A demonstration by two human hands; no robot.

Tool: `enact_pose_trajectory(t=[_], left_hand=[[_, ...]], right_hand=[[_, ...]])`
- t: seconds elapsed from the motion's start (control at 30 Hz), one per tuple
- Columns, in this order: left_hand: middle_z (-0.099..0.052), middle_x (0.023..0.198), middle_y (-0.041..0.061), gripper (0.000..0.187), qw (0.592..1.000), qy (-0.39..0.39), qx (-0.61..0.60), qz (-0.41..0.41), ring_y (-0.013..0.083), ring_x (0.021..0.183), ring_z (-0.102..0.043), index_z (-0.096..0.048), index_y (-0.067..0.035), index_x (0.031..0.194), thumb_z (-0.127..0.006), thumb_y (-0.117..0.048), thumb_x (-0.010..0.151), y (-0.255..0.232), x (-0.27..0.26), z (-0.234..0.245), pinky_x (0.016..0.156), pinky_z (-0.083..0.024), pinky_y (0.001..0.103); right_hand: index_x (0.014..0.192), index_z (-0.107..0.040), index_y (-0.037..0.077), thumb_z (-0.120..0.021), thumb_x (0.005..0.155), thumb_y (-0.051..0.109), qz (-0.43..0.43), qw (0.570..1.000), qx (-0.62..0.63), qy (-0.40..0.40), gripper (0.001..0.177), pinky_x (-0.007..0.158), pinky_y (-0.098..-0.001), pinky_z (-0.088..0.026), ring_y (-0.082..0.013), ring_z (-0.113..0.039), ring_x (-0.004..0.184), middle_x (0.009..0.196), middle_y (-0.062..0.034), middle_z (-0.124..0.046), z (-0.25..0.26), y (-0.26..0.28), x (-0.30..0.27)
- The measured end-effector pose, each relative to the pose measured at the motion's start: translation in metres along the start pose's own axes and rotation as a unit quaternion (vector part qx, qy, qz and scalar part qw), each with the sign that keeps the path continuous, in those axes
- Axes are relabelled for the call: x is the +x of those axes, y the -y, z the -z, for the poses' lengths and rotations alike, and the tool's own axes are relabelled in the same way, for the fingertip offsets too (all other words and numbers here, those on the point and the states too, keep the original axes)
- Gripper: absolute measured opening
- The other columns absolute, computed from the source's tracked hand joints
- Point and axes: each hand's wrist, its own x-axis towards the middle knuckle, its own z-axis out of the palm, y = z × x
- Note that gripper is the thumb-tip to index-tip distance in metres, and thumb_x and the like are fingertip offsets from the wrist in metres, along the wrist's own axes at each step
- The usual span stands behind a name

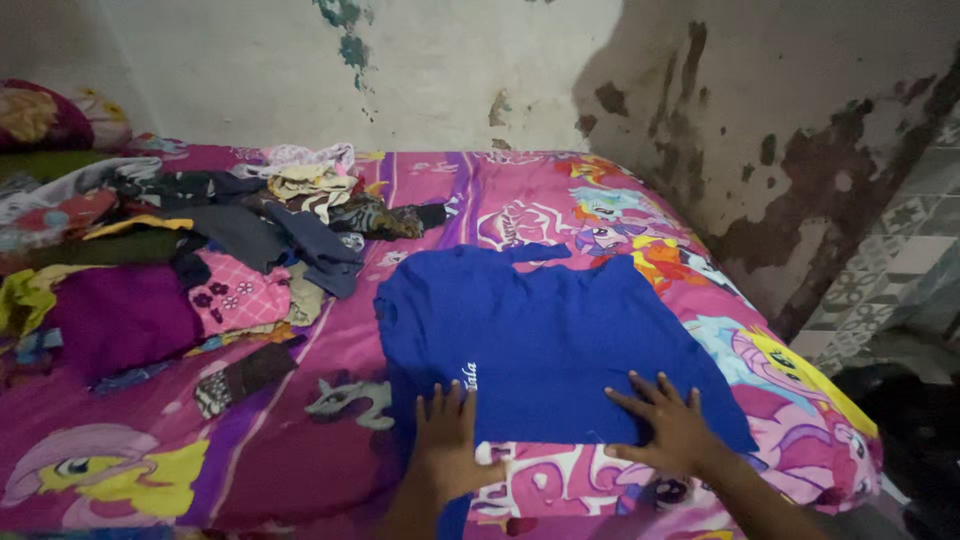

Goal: The person folds various pieces of clothing on a bed, including shirts and pants, and places them into a nearby drawer. The person handles each item individually, smoothing and folding them before stacking them.

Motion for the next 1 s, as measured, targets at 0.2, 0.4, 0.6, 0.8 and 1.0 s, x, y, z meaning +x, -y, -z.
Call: enact_pose_trajectory(t=[0.2,0.4,0.6,0.8,1.0], left_hand=[[-0.052,0.147,0.017,0.059,0.992,-0.042,0.114,-0.019,0.0435,0.135,-0.046,-0.052,-0.007,0.142,-0.065,-0.020,0.086,0.026,0.013,-0.053,0.108,-0.036,0.061],[-0.070,0.117,0.016,0.033,0.994,-0.018,0.000,0.107,0.0350,0.112,-0.067,-0.064,-0.012,0.125,-0.055,-0.023,0.095,0.075,0.005,-0.042,0.091,-0.053,0.049],[-0.075,0.102,0.013,0.041,0.997,-0.034,0.043,0.055,0.0377,0.097,-0.071,-0.078,-0.019,0.104,-0.072,-0.026,0.064,0.165,0.015,0.000,0.086,-0.054,0.051],[-0.072,0.108,0.015,0.048,0.947,0.310,0.076,-0.044,0.0361,0.097,-0.071,-0.068,-0.014,0.121,-0.072,-0.043,0.082,0.267,0.066,0.021,0.087,-0.055,0.048],[-0.074,0.114,0.020,0.042,0.964,0.192,0.166,0.076,0.0371,0.104,-0.071,-0.075,-0.009,0.113,-0.067,-0.041,0.086,0.259,0.175,0.081,0.093,-0.055,0.048]], right_hand=[[0.135,-0.064,0.021,-0.071,0.083,0.039,0.160,0.967,0.018,-0.197,0.055,0.108,-0.0466,-0.044,-0.0382,-0.055,0.129,0.138,-0.0127,-0.060,-0.038,-0.009,0.021],[0.120,-0.075,0.025,-0.076,0.076,0.026,0.063,0.978,0.101,-0.170,0.044,0.077,-0.0440,-0.059,-0.0347,-0.073,0.088,0.098,-0.0139,-0.076,-0.040,-0.066,0.043],[0.098,-0.082,0.011,-0.077,0.075,0.019,-0.038,0.955,0.245,-0.162,0.025,0.074,-0.0388,-0.062,-0.0254,-0.079,0.076,0.084,-0.0120,-0.081,-0.030,-0.177,0.036],[0.096,-0.081,-0.002,-0.067,0.079,0.007,0.017,0.869,0.431,-0.243,0.024,0.079,-0.0360,-0.059,-0.0198,-0.074,0.079,0.085,-0.0104,-0.083,-0.039,-0.222,0.060],[0.098,-0.079,-0.007,-0.064,0.089,0.006,-0.053,0.822,0.544,-0.161,0.021,0.071,-0.0387,-0.054,-0.0228,-0.070,0.073,0.084,-0.0144,-0.079,-0.020,-0.218,0.127]])
